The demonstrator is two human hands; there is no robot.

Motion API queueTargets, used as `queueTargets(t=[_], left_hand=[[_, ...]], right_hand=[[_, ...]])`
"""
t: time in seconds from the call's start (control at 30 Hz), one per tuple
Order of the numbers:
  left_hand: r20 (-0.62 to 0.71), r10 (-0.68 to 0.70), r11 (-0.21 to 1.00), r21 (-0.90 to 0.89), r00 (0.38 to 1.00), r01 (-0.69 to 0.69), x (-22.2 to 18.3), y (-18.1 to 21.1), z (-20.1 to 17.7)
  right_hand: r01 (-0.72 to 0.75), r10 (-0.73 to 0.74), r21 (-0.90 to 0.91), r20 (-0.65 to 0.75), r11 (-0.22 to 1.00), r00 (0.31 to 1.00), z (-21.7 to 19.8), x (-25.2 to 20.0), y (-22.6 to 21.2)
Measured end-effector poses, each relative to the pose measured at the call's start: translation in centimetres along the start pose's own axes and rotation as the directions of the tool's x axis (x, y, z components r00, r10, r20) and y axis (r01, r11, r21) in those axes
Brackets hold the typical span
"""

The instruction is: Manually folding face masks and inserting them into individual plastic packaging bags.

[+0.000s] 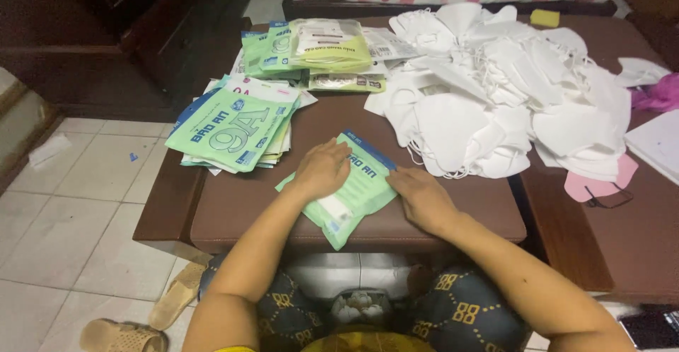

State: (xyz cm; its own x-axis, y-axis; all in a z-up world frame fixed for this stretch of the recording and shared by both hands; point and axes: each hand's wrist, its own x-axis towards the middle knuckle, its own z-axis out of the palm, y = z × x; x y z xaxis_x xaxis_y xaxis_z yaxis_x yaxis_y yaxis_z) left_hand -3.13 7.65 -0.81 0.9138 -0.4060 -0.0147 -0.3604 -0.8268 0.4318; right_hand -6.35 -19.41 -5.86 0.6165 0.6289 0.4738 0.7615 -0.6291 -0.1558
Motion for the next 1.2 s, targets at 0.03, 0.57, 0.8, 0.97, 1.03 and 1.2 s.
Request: queueTargets(t=[0.03, 0.57, 0.8, 0.97, 1.03, 1.2], left_hand=[[-0.004, 0.004, 1.000, -0.002, 1.000, -0.004, -0.1, 0.2, 0.2], [-0.090, 0.076, 0.991, 0.115, 0.993, -0.065, 0.5, -0.7, 3.8], [-0.261, 0.004, 0.973, 0.224, 0.965, 0.057, -2.3, -1.9, 5.6], [-0.479, 0.125, 0.981, 0.191, 0.869, -0.036, -2.7, -1.6, 5.0], [-0.492, 0.134, 0.977, 0.209, 0.860, -0.032, -2.7, -1.3, 4.9], [-0.338, 0.062, 0.998, 0.019, 0.939, -0.058, -4.3, -0.6, 2.8]], right_hand=[[0.001, -0.001, -0.006, 0.000, 1.000, 1.000, -0.3, 0.2, -0.5], [-0.150, 0.171, -0.319, 0.041, 0.936, 0.984, 0.7, 23.4, 4.6], [-0.250, 0.387, -0.485, 0.207, 0.838, 0.898, 8.5, 30.8, 12.4], [-0.092, 0.214, -0.593, 0.139, 0.800, 0.967, 9.4, 30.4, 14.3], [-0.072, 0.201, -0.633, 0.135, 0.771, 0.970, 8.1, 29.7, 13.6], [-0.205, 0.142, -0.424, -0.176, 0.882, 0.974, 3.4, 27.5, 8.9]])
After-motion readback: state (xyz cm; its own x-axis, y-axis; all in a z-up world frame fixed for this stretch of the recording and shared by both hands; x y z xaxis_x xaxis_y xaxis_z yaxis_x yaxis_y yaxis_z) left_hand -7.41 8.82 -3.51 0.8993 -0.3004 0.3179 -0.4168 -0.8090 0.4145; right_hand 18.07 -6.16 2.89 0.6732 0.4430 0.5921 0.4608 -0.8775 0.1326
